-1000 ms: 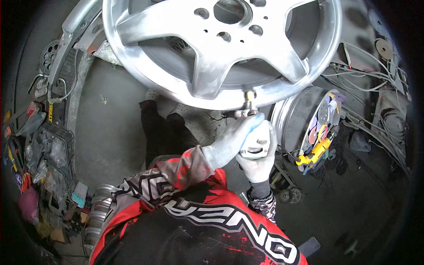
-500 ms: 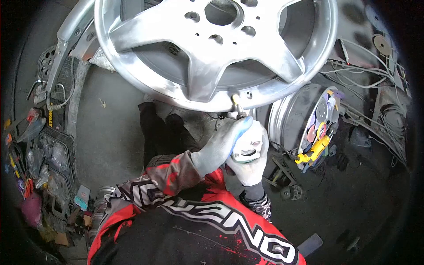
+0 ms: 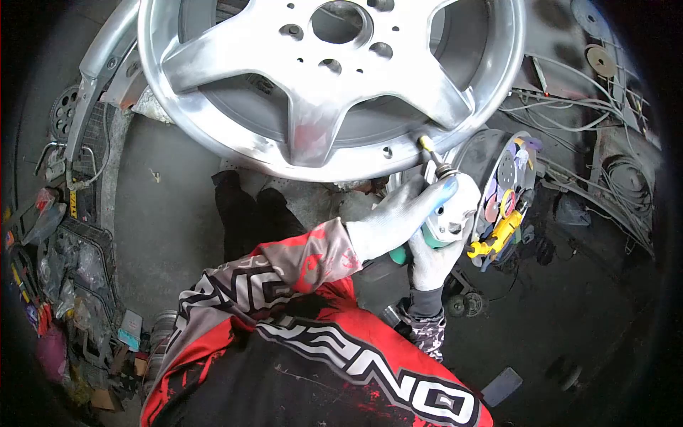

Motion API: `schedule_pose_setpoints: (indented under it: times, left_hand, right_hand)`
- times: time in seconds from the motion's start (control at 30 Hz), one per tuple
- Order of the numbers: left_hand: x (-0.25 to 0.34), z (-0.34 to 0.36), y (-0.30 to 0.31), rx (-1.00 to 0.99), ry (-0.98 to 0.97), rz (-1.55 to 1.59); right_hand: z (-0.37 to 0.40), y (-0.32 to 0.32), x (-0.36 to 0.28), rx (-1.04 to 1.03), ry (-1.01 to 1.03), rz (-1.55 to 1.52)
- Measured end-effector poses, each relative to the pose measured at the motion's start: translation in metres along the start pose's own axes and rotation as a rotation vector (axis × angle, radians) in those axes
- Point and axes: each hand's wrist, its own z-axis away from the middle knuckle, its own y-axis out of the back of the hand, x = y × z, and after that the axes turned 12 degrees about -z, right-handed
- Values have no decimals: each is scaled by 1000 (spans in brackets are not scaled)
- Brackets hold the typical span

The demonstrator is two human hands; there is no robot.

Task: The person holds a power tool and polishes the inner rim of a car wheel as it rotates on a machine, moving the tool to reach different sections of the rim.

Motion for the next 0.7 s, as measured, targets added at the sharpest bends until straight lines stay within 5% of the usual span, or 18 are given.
schedule_pose_setpoints:
  times: [0.07,0.23,0.37,0.47,0.57,0.63,0.7]
  left_hand:
    - [-30,6,-2,-4,-162,-106]
    - [-50,34,-7,53,39,255]
    - [-63,22,-6,54,-147,109]
    - [-56,11,2,-149,57,390]
    - [-25,30,22,-166,175,577]
    - [-58,41,17,-118,177,348]
    - [-60,47,21,-105,151,649]
  right_hand:
    - [7,-4,2,-6,-45,-6]
    - [23,-8,12,-131,-23,155]
    - [20,-8,15,-25,-84,44]
    - [19,-13,20,19,-46,-66]
    - [30,-12,37,-46,29,53]
    - [38,-16,49,-44,11,68]
    - [43,-24,53,-104,35,188]
